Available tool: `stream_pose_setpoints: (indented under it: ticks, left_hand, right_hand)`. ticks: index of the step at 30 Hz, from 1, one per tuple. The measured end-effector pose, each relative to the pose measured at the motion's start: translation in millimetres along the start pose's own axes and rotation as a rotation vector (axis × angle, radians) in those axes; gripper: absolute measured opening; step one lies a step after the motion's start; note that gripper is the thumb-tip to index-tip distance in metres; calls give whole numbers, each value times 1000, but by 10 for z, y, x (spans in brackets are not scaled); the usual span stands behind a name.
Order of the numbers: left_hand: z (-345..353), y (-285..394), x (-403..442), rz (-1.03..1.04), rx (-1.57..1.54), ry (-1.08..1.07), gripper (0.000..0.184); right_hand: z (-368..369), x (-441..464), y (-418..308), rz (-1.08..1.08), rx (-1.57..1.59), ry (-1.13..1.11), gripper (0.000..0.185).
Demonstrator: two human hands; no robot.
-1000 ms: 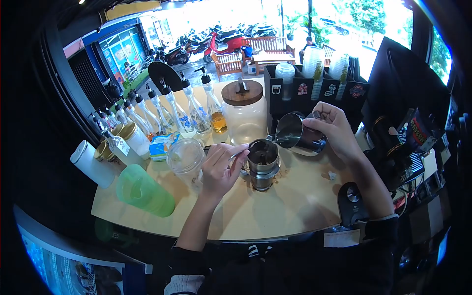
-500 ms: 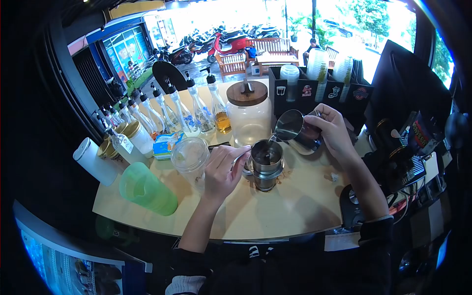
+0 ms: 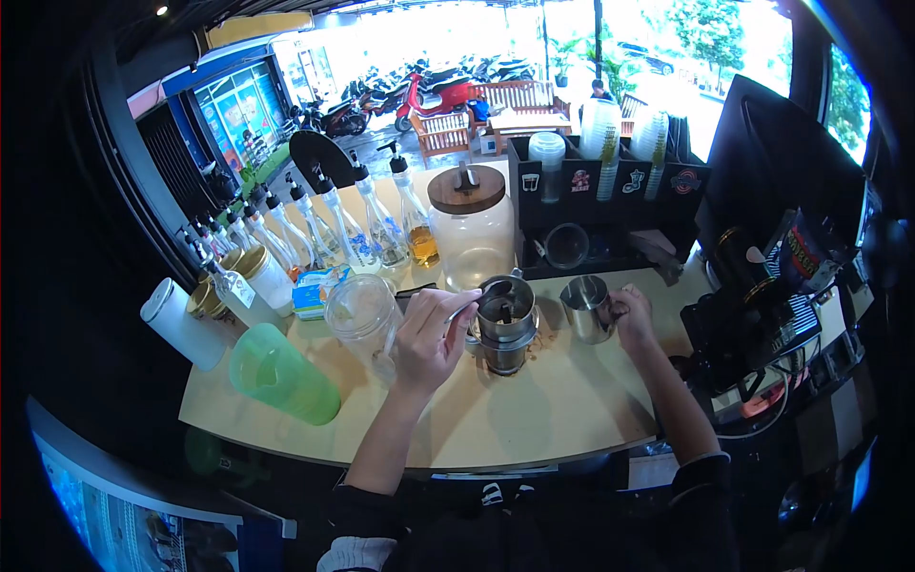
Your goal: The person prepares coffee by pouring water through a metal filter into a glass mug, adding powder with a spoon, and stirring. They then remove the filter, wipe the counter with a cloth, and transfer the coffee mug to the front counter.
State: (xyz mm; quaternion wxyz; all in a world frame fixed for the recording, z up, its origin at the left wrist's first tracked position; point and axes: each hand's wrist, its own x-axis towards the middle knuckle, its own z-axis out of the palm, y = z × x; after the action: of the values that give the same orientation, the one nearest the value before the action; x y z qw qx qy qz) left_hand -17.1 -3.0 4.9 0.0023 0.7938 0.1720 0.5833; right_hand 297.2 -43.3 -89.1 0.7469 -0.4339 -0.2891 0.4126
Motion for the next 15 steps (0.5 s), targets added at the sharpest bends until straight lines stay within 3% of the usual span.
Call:
stream_pose_setpoints:
  ticks: [11,13,14,15]
  left_hand:
    - [41,-17,-42,25,-14,21,12]
    - [33,5,-23,12,-10,17,13]
    - [31,15,-9,11,-10,19,13]
    - [33,24,13,35,3,12,16]
  right_hand:
    - [-359,-42,388,-10,54,-9,18]
    - [-435,-53,340,-74,-234,-7,10]
    - [-491,-18,331,-75,-236,-8,10]
    - [-546,50,325,-263,-449,28,11]
